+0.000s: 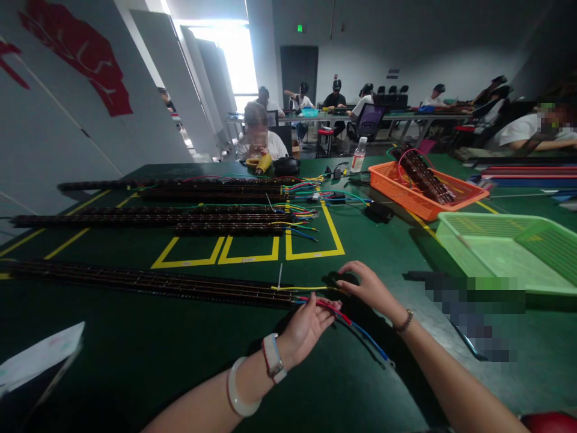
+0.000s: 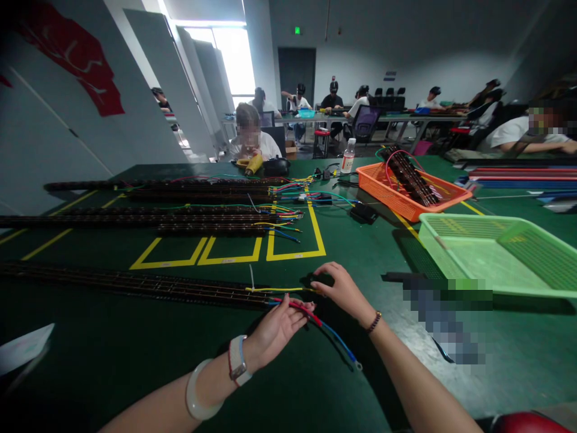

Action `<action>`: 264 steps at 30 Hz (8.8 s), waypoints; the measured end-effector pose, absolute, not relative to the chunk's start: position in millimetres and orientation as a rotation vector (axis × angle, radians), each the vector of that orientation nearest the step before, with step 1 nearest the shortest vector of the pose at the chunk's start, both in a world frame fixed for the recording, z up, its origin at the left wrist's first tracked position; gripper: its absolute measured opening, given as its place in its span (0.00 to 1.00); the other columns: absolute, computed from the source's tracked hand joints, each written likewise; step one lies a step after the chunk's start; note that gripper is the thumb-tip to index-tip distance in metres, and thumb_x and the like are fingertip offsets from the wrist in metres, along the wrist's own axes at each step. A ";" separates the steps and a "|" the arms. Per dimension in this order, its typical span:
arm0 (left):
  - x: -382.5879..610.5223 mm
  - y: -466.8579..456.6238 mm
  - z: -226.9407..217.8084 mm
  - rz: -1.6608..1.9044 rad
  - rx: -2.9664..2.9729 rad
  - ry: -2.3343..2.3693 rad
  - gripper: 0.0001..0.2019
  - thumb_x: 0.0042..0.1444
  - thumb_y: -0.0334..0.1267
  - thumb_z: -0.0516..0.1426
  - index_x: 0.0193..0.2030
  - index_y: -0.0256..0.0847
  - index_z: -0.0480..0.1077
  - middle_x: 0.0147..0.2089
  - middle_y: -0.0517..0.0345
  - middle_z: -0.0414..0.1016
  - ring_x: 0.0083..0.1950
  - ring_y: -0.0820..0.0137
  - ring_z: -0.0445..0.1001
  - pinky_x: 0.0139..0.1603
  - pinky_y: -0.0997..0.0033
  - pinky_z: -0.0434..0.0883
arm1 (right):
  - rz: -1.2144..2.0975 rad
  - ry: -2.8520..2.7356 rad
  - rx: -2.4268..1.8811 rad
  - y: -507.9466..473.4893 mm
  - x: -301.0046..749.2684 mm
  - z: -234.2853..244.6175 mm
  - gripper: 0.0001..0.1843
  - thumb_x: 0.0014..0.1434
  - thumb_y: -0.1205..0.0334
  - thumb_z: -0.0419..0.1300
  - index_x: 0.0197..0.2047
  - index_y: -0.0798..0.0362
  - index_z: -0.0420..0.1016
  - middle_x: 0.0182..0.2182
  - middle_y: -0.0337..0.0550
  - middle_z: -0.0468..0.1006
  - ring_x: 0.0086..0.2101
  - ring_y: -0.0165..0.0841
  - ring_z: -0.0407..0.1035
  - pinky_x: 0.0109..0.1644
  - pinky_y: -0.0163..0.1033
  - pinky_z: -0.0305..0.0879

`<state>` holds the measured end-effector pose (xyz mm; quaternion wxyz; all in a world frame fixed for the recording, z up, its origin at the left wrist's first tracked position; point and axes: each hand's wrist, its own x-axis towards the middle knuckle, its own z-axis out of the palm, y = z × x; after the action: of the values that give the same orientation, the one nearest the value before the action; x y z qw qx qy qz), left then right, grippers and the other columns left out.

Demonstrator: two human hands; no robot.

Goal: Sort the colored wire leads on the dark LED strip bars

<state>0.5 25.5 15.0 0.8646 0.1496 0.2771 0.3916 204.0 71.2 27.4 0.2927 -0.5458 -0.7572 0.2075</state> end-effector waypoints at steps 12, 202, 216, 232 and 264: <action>1.7 26.0 13.7 0.817 0.317 0.595 0.18 0.62 0.46 0.48 0.36 0.32 0.69 0.46 0.41 0.74 0.54 0.62 0.70 0.62 0.58 0.58 | 1.514 -2.379 -1.447 45.1 198.9 59.2 0.23 0.55 0.44 0.55 0.29 0.58 0.75 0.20 0.38 0.72 0.20 0.25 0.63 0.22 0.29 0.54; 1.7 28.1 8.6 0.753 0.326 0.518 0.09 0.58 0.40 0.54 0.33 0.36 0.65 0.41 0.46 0.76 0.49 0.64 0.73 0.57 0.62 0.62 | 0.013 -2.279 -1.571 -42.1 165.6 26.0 0.10 0.61 0.59 0.55 0.29 0.51 0.70 0.29 0.43 0.68 0.31 0.35 0.64 0.35 0.40 0.62; 3.2 22.5 15.1 0.777 0.344 0.647 0.11 0.58 0.43 0.54 0.33 0.36 0.67 0.32 0.55 0.72 0.37 0.70 0.72 0.49 0.64 0.67 | -0.426 -2.406 -1.466 18.1 195.5 74.9 0.16 0.66 0.62 0.48 0.30 0.53 0.73 0.27 0.43 0.69 0.31 0.34 0.61 0.37 0.40 0.52; -1.2 31.3 6.8 1.029 0.307 0.645 0.12 0.58 0.43 0.54 0.29 0.37 0.65 0.28 0.57 0.69 0.33 0.70 0.71 0.49 0.59 0.67 | -0.440 -2.606 -1.375 91.4 184.7 18.7 0.12 0.64 0.63 0.52 0.33 0.55 0.75 0.29 0.44 0.72 0.30 0.33 0.62 0.36 0.39 0.50; -4.2 33.4 5.0 0.972 0.338 0.684 0.17 0.57 0.50 0.52 0.35 0.36 0.69 0.33 0.52 0.73 0.36 0.68 0.71 0.42 0.66 0.67 | -0.420 -2.671 -0.706 41.2 169.7 34.4 0.14 0.64 0.62 0.50 0.26 0.53 0.66 0.21 0.37 0.67 0.24 0.29 0.54 0.32 0.40 0.44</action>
<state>-4.2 33.4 5.0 0.8152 0.1585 0.3205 0.4557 169.7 41.2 34.4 0.1725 -0.2487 -0.9415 -0.1482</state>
